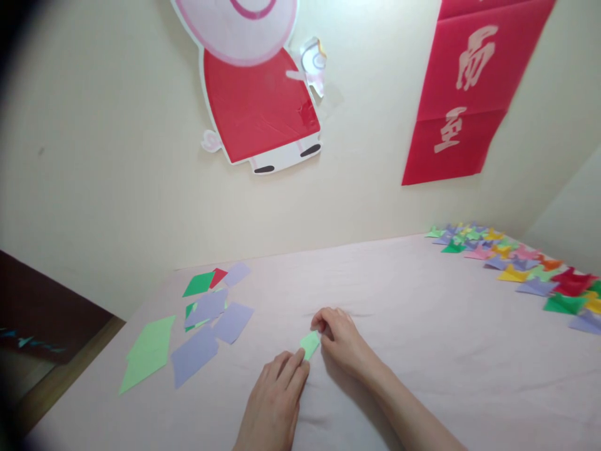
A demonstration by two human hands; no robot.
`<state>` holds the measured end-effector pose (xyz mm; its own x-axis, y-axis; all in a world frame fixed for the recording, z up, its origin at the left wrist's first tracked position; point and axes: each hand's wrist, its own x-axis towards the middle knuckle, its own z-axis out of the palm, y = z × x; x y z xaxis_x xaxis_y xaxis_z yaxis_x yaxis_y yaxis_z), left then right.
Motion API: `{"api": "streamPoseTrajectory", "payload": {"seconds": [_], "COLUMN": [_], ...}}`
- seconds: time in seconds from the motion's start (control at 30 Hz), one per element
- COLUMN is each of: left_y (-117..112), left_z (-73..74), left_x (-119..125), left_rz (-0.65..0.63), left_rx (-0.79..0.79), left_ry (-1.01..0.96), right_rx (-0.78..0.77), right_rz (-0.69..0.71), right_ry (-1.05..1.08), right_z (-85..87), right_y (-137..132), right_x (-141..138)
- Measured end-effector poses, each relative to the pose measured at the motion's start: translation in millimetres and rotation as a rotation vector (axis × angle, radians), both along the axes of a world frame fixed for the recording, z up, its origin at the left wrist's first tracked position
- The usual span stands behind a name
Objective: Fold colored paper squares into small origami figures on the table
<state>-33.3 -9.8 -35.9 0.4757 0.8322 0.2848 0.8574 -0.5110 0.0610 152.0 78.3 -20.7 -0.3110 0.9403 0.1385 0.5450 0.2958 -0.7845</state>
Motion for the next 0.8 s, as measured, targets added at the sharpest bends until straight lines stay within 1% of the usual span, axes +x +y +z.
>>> {"api": "streamPoseTrajectory", "payload": {"seconds": [0.1, 0.13, 0.2, 0.27, 0.33, 0.37, 0.43, 0.53, 0.6, 0.73, 0.8], "left_y": [-0.7, -0.1, 3.7, 10.9, 21.0, 26.5, 36.5, 45.2, 45.4, 37.9, 34.7], "left_z": [5.8, 9.3, 17.8, 26.2, 32.5, 34.5, 36.7, 38.2, 39.9, 42.4, 41.0], "left_x": [10.6, 14.9, 21.1, 20.9, 13.7, 8.7, -0.8, -7.0, -5.4, 1.2, 2.8], "left_rz": [0.029, 0.052, 0.095, 0.110, 0.026, -0.019, -0.115, -0.166, -0.139, -0.009, 0.028], "left_rx": [-0.030, -0.075, -0.152, -0.193, -0.202, -0.195, -0.228, -0.282, -0.302, -0.321, -0.322], "left_ry": [0.004, 0.001, -0.039, -0.105, -0.164, -0.188, -0.231, -0.271, -0.270, -0.233, -0.238], "right_rx": [0.005, 0.009, 0.040, 0.084, 0.108, 0.110, 0.105, 0.094, 0.085, 0.082, 0.093], "right_rz": [-0.111, -0.135, -0.135, -0.082, -0.024, -0.004, 0.021, 0.033, 0.035, 0.054, 0.073], "right_ry": [0.153, 0.189, 0.195, 0.123, 0.029, -0.013, -0.087, -0.171, -0.205, -0.222, -0.214], "right_z": [-5.1, -5.5, -3.5, 1.8, 8.4, 11.4, 15.7, 17.1, 16.2, 13.3, 11.9], "right_y": [0.6, -0.3, -3.9, -9.5, -15.7, -18.6, -23.1, -26.6, -27.6, -27.8, -27.5], "right_x": [3.3, 4.3, 6.0, 6.8, 6.3, 5.6, 3.4, -0.2, -1.9, -3.1, -3.6]}}
